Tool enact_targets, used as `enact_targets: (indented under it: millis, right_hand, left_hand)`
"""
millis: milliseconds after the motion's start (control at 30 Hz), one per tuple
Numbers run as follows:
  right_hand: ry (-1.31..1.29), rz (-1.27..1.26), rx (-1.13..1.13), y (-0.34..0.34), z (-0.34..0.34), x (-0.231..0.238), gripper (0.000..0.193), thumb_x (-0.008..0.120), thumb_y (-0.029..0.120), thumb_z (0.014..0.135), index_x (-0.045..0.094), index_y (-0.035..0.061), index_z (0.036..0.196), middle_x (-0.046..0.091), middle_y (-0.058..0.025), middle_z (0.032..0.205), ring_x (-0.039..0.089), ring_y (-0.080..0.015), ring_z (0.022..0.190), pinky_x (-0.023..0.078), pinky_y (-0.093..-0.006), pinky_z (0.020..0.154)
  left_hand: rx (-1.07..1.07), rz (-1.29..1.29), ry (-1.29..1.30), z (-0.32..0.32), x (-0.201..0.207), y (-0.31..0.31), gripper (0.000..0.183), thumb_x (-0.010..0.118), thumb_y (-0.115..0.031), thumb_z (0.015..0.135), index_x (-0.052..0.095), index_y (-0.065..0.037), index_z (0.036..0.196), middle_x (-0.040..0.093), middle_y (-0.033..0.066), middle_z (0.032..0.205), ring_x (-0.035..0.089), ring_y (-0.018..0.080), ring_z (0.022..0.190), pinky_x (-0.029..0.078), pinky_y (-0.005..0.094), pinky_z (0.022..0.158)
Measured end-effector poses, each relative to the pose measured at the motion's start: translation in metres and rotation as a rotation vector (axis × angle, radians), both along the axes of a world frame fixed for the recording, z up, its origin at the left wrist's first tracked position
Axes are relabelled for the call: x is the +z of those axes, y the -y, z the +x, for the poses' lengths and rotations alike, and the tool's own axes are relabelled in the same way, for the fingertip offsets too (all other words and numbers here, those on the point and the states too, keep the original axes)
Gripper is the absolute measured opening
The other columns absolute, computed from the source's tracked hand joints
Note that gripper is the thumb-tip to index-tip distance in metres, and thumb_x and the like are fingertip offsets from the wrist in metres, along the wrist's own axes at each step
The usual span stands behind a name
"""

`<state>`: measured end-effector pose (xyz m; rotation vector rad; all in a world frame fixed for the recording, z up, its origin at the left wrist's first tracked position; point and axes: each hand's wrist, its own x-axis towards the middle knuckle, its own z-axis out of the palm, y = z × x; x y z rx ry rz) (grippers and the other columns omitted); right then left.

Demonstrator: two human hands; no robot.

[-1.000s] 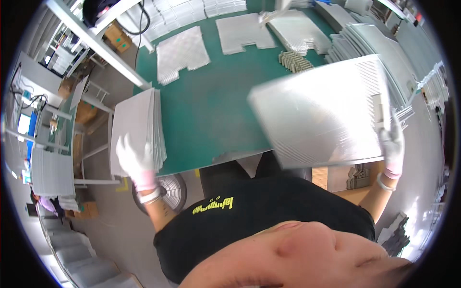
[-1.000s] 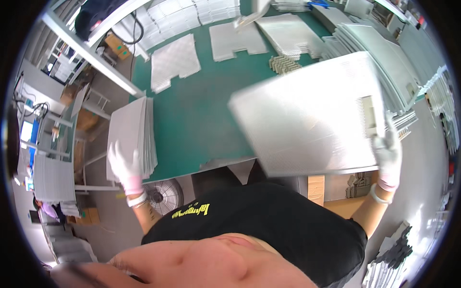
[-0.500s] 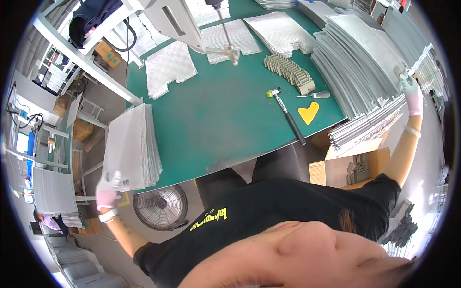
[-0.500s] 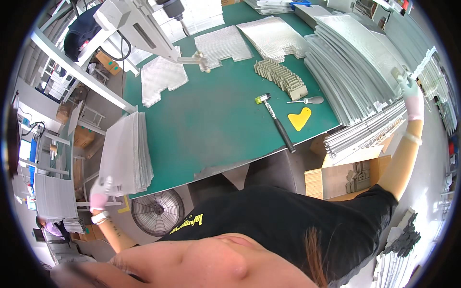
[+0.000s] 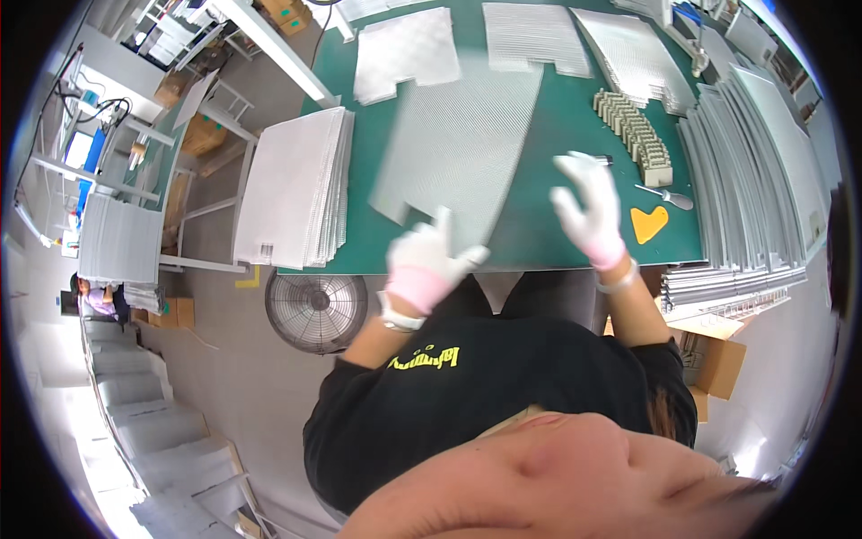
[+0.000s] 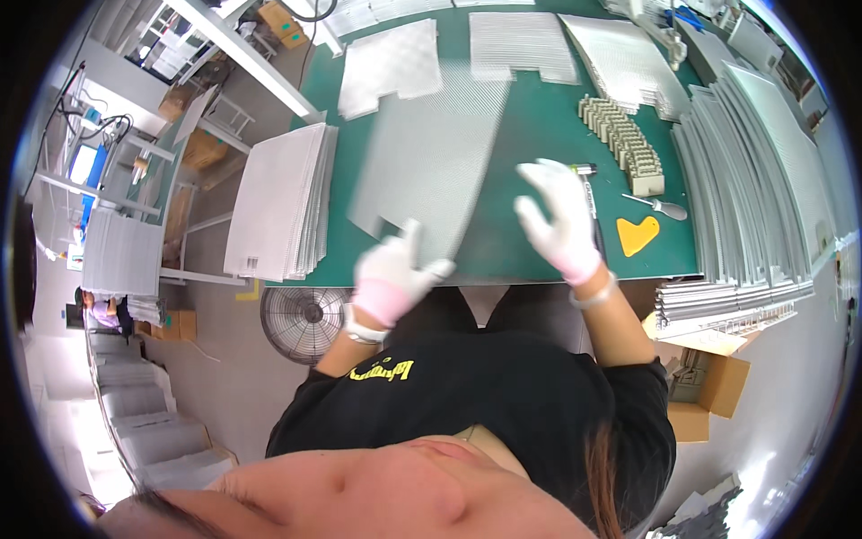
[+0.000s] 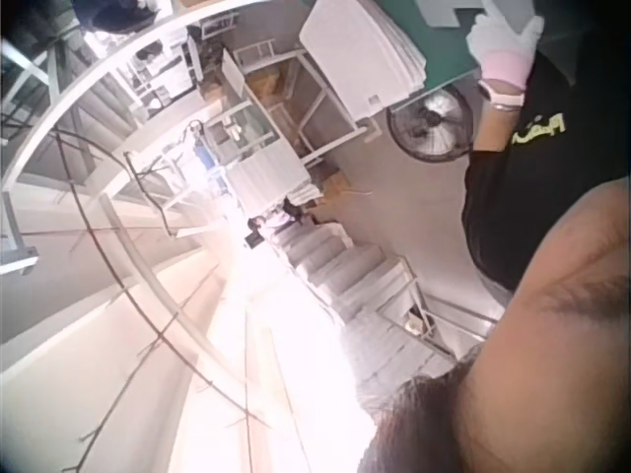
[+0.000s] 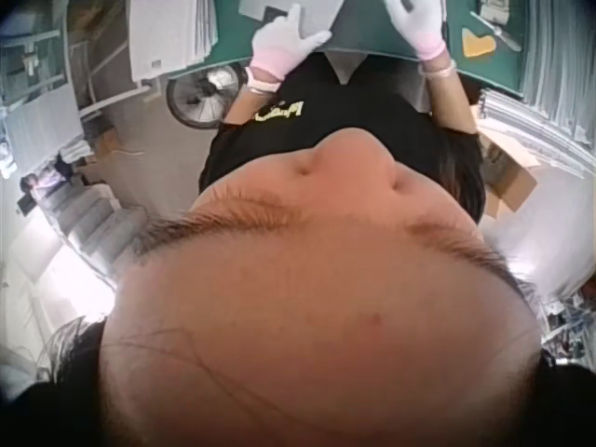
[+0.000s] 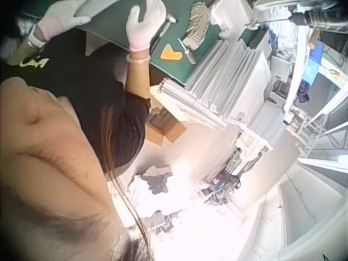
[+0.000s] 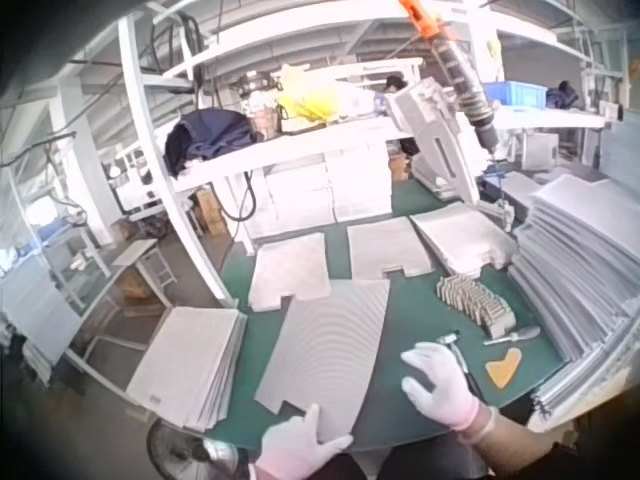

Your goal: The person assembles white mesh panels by placing them into metal frames and securing them with a handheld power tool. They repeatedly pick up mesh sheets, align them with frames, and use a screwdriver to fasten the components together on a green workbench.

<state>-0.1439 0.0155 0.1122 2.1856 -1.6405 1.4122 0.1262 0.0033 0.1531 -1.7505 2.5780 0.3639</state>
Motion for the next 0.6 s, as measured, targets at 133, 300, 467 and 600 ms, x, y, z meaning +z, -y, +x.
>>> enact_targets:
  millis: [133,300,467,600]
  right_hand:
    - [-0.415,0.658,0.027,0.056,0.023,-0.062,0.053,0.064,0.036,0.085,0.058,0.02,0.135,0.045,-0.0152,0.148,0.034,-0.0384,0.142,0.019,-0.0577,0.118]
    - [-0.397,0.498,0.115,0.088,0.008,-0.082,0.052,0.063,0.027,0.08,0.06,0.017,0.131,0.048,-0.0147,0.145,0.036,-0.039,0.141,0.021,-0.055,0.118]
    - [-0.362,0.495,0.093,0.097,0.012,-0.077,0.052,0.063,0.022,0.075,0.063,0.0134,0.125,0.051,-0.0162,0.141,0.038,-0.0399,0.139,0.022,-0.0538,0.118]
    - [-0.332,0.472,0.094,0.096,0.013,-0.075,0.05,0.065,0.021,0.073,0.065,0.0119,0.122,0.052,-0.0164,0.14,0.04,-0.0394,0.136,0.024,-0.0531,0.117]
  left_hand:
    - [-0.322,0.297,0.049,-0.018,-0.019,0.015,0.077,0.044,-0.068,0.092,0.057,-0.003,0.13,0.071,0.0198,0.097,0.069,0.0373,0.091,0.053,0.046,0.081]
    - [-0.212,0.056,0.106,-0.008,-0.028,0.174,0.062,0.045,-0.057,0.096,0.064,-0.002,0.117,0.07,0.0205,0.1,0.066,0.0378,0.099,0.051,0.0465,0.088]
    - [0.304,-0.193,0.308,-0.005,-0.06,0.357,0.068,0.057,-0.058,0.087,0.057,-0.006,0.131,0.068,0.0137,0.119,0.066,0.0293,0.109,0.051,0.0434,0.094]
    - [0.56,-0.071,0.255,0.001,-0.088,0.411,0.074,0.066,-0.052,0.079,0.053,-0.007,0.136,0.063,0.0135,0.131,0.063,0.0259,0.118,0.049,0.0429,0.098]
